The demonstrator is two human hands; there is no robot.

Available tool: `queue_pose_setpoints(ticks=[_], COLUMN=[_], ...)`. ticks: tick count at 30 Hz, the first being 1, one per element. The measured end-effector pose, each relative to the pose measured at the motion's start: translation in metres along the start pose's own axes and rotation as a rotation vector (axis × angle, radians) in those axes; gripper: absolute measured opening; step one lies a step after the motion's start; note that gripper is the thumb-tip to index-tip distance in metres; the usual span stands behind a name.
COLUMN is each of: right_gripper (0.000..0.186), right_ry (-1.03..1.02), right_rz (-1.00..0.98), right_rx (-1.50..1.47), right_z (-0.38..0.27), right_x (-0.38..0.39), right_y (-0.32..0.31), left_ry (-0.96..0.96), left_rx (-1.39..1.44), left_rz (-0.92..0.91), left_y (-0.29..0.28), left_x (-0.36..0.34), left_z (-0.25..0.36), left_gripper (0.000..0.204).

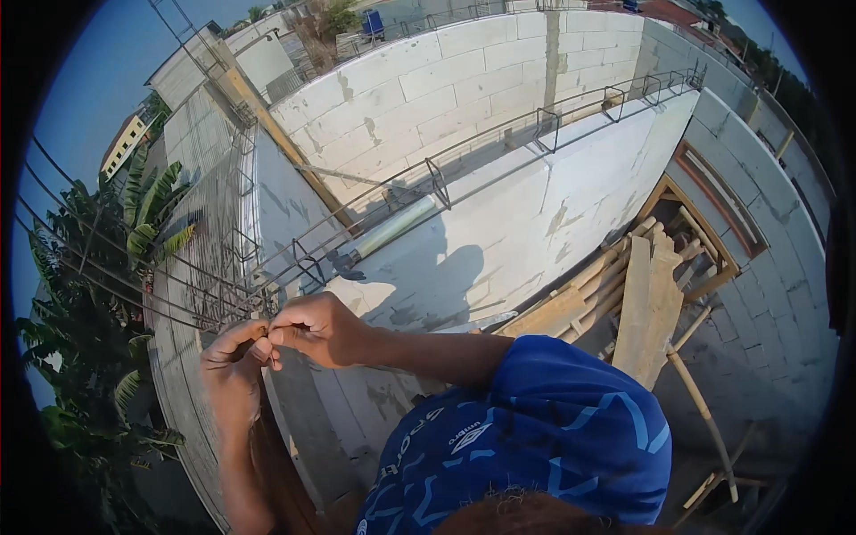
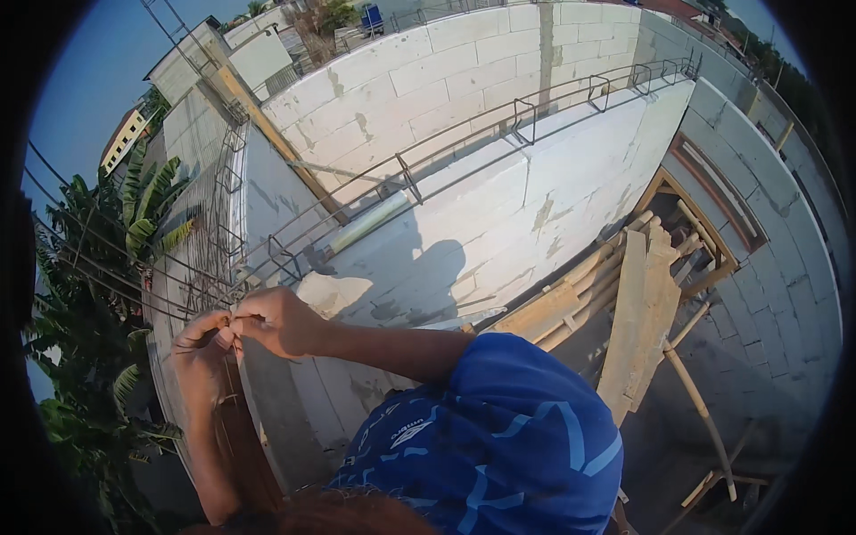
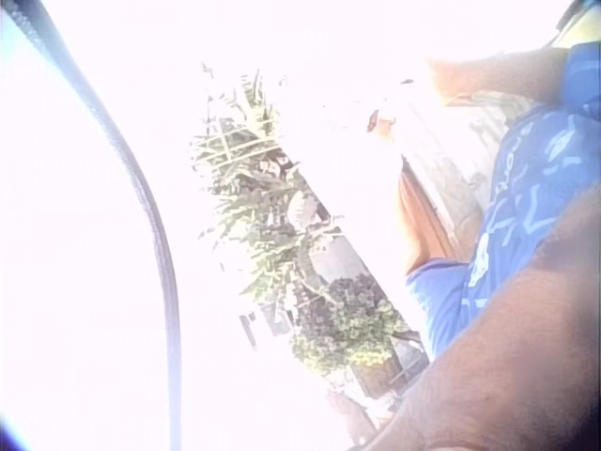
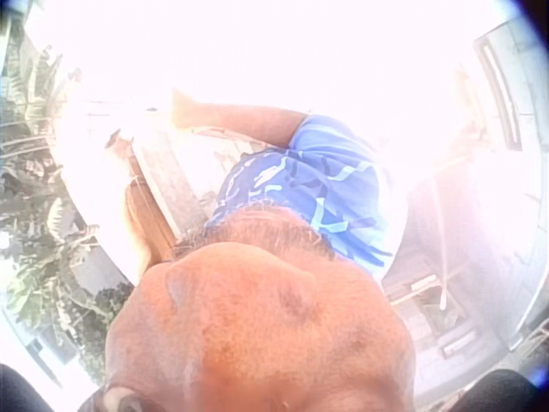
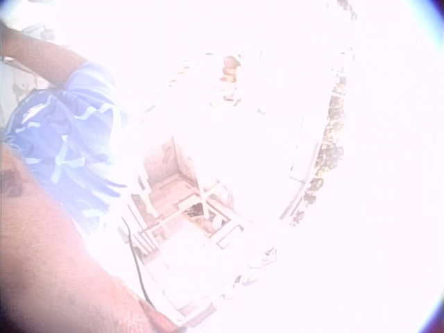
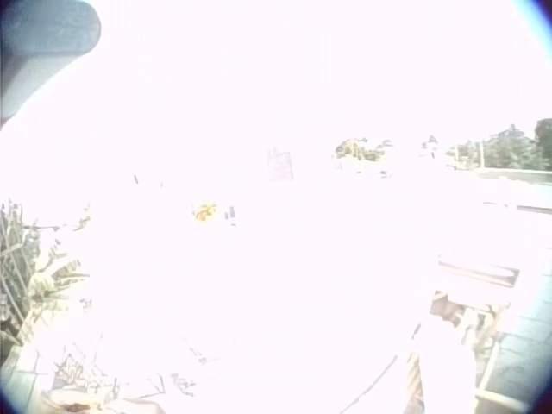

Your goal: The person ties wire around a rebar structure and hammers nails into a wooden board positioned against the metal frame.

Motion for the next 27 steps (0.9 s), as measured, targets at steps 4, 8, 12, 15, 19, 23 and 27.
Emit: queue_pose_setpoints(ticks=[4, 8, 12, 15, 19, 23, 27], right_gripper=[0.025, 0.020, 0.015, 0.023, 0.032, 0.026, 0.019], right_ry=[0.585, 0.659, 0.062, -0.225, -0.255, -0.319, -0.358], right_rz=[-0.129, -0.085, 0.244, 0.268, 0.097, -0.139, -0.230], right_rx=[-0.954, -0.658, 0.026, 0.349, 0.521, 0.679, 0.637], right_z=[0.010, 0.015, 0.001, -0.009, -0.006, 0.006, 0.009], right_x=[0.000, 0.005, 0.007, 0.011, 0.015, 0.003, -0.009], right_y=[-0.005, 0.001, 0.010, 0.019, 0.028, 0.028, 0.033], left_ry=[0.250, 0.130, -0.007, -0.104, -0.220, -0.190, -0.226], left_rx=[-0.231, -0.191, -0.028, -0.032, -0.064, -0.089, -0.243], left_rz=[-0.079, -0.039, 0.038, 0.115, 0.085, 0.043, 0.040], left_y=[0.010, 0.008, 0.002, -0.005, -0.020, -0.031, -0.039], left_x=[-0.001, -0.004, -0.005, -0.005, -0.003, 0.004, 0.008], left_z=[0.000, -0.004, -0.006, -0.006, -0.009, -0.011, -0.011], left_gripper=[0.017, 0.018, 0.017, 0.018, 0.022, 0.021, 0.020])
Point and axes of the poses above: each hand's wrist, its own x-axis away from the middle knuckle, its own y-axis out of the palm, z = x × y, the point moved 3 cm from there along -x, towards the middle knuckle, and after that the axes turned 3 degrees about -z, right-handed, at the moved point
